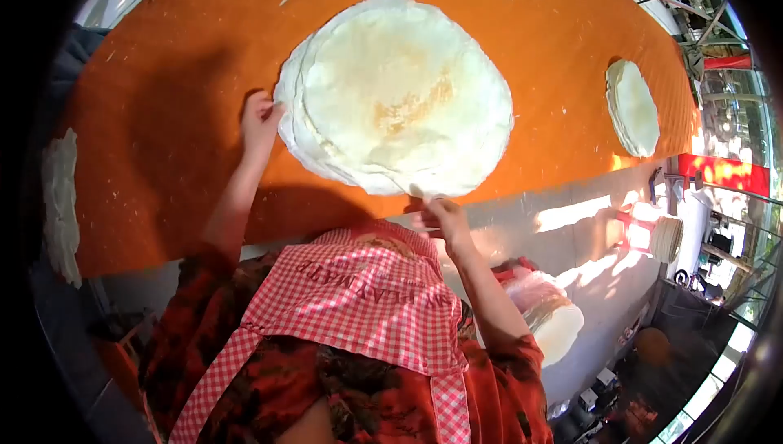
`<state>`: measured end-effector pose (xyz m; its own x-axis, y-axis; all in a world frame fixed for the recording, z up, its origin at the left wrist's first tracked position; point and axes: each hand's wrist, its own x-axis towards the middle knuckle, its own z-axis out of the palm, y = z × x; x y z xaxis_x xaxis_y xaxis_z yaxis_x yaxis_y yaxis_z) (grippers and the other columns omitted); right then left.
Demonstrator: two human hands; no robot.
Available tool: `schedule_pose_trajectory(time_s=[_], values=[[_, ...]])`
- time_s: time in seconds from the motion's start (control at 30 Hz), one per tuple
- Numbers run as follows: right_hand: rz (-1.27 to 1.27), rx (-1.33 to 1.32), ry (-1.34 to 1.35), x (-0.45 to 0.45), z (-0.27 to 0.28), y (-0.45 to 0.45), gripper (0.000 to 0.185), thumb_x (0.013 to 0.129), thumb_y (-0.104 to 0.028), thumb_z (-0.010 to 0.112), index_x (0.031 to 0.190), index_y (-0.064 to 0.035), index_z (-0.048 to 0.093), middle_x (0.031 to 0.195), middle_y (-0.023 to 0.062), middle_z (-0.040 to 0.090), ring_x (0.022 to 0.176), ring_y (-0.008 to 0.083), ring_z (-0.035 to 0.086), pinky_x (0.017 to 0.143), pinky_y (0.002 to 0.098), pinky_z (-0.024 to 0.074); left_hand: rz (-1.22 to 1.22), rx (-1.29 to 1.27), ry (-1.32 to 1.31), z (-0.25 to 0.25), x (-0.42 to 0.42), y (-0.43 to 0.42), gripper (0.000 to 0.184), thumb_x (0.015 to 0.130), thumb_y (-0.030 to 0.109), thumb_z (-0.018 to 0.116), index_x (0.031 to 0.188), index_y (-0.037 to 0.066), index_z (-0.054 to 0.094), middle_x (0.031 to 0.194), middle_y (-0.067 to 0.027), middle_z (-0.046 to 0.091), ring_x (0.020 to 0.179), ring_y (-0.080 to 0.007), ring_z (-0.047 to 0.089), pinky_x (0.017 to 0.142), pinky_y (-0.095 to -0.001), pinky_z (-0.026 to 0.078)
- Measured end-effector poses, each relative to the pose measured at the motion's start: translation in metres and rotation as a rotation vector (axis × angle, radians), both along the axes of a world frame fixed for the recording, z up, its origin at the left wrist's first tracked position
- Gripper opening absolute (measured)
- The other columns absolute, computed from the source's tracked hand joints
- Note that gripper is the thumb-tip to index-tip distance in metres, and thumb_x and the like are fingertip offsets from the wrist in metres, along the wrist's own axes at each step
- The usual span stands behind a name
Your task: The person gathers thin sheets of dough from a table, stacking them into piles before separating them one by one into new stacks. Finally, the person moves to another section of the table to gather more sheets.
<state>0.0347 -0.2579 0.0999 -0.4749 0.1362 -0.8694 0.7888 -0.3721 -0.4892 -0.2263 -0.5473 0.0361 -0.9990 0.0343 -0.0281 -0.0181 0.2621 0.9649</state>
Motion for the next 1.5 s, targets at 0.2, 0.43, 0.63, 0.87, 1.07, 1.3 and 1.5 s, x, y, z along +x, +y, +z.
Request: schedule_pose_trajectory(time_s=[0.2, 0.43, 0.63, 0.87, 1.07, 1.3, 1.5], values=[[0.792, 1.397, 1.063, -0.06, 0.03, 0.013, 0.038, 0.075, -0.014, 0.07, 0.111, -0.0038, 0.061, 0.107, 0.0166, 0.063, 0.104, 0.0348, 0.058, 0.088, 0.037, 0.0481, -0.265, 0.367, -0.282, 0.049, 0.101, 0.033, 0.015, 0.086, 0.002, 0.059, 0.1, 0.0, 0.055, 0.088, -0.0062, 0.061, 0.072, -0.0101, 0.058, 0.066, -0.0231, 0.049], [0.846, 0.789, 0.91, -0.107, -0.019, 0.055, 0.027, 0.091, -0.017, 0.058, 0.112, -0.0014, 0.063, 0.111, 0.0129, 0.064, 0.102, 0.0248, 0.06, 0.088, 0.0305, 0.0469, -0.227, 0.605, -0.77, 0.064, 0.148, 0.062, 0.022, 0.092, 0.017, 0.056, 0.104, -0.002, 0.054, 0.099, -0.0127, 0.062, 0.089, -0.0221, 0.065, 0.08, -0.0312, 0.053], [0.601, 0.457, 0.764, -0.123, -0.028, 0.056, 0.028, 0.089, -0.018, 0.062, 0.107, 0.0019, 0.065, 0.089, 0.0103, 0.068, 0.08, 0.0136, 0.059, 0.076, 0.0276, 0.0481, 0.036, 0.772, -0.668, 0.045, 0.146, 0.102, 0.022, 0.089, 0.013, 0.059, 0.102, 0.0, 0.048, 0.096, -0.0152, 0.06, 0.088, -0.0262, 0.064, 0.078, -0.0334, 0.055], [0.612, 0.655, 0.907, -0.257, 0.092, 0.119, 0.018, 0.091, -0.005, 0.048, 0.087, 0.0015, 0.064, 0.077, 0.0008, 0.062, 0.073, 0.0094, 0.056, 0.067, 0.0262, 0.0469, 0.185, 0.501, -0.693, 0.021, 0.134, 0.116, 0.031, 0.08, 0.007, 0.066, 0.097, 0.001, 0.041, 0.079, -0.013, 0.058, 0.059, -0.0225, 0.061, 0.051, -0.0314, 0.053], [0.774, 0.973, 1.286, -0.261, 0.177, 0.087, 0.022, 0.091, -0.019, 0.059, 0.094, 0.0028, 0.064, 0.069, 0.0031, 0.059, 0.063, 0.01, 0.051, 0.062, 0.0264, 0.0457, 0.222, 0.316, -0.395, 0.037, 0.133, 0.117, 0.03, 0.081, 0.007, 0.066, 0.101, 0.002, 0.044, 0.083, -0.0102, 0.056, 0.059, -0.016, 0.056, 0.047, -0.027, 0.047], [0.709, 0.57, 0.976, -0.275, 0.14, 0.094, 0.019, 0.089, -0.017, 0.061, 0.093, 0.0005, 0.066, 0.072, -0.0005, 0.059, 0.061, 0.0076, 0.052, 0.058, 0.0244, 0.0458, 0.28, 0.644, -0.559, 0.043, 0.097, 0.132, 0.034, 0.08, 0.001, 0.062, 0.105, -0.003, 0.04, 0.1, -0.0157, 0.053, 0.084, -0.0291, 0.064, 0.073, -0.0366, 0.058], [0.669, 0.506, 0.907, -0.3, 0.137, 0.119, 0.018, 0.09, -0.015, 0.06, 0.097, -0.0002, 0.067, 0.08, 0.0003, 0.064, 0.066, 0.0067, 0.057, 0.062, 0.0227, 0.0469, 0.238, 0.55, -0.686, 0.03, 0.05, 0.149, 0.042, 0.076, 0.005, 0.068, 0.109, -0.001, 0.043, 0.094, -0.0142, 0.057, 0.075, -0.0264, 0.065, 0.064, -0.0374, 0.057]])
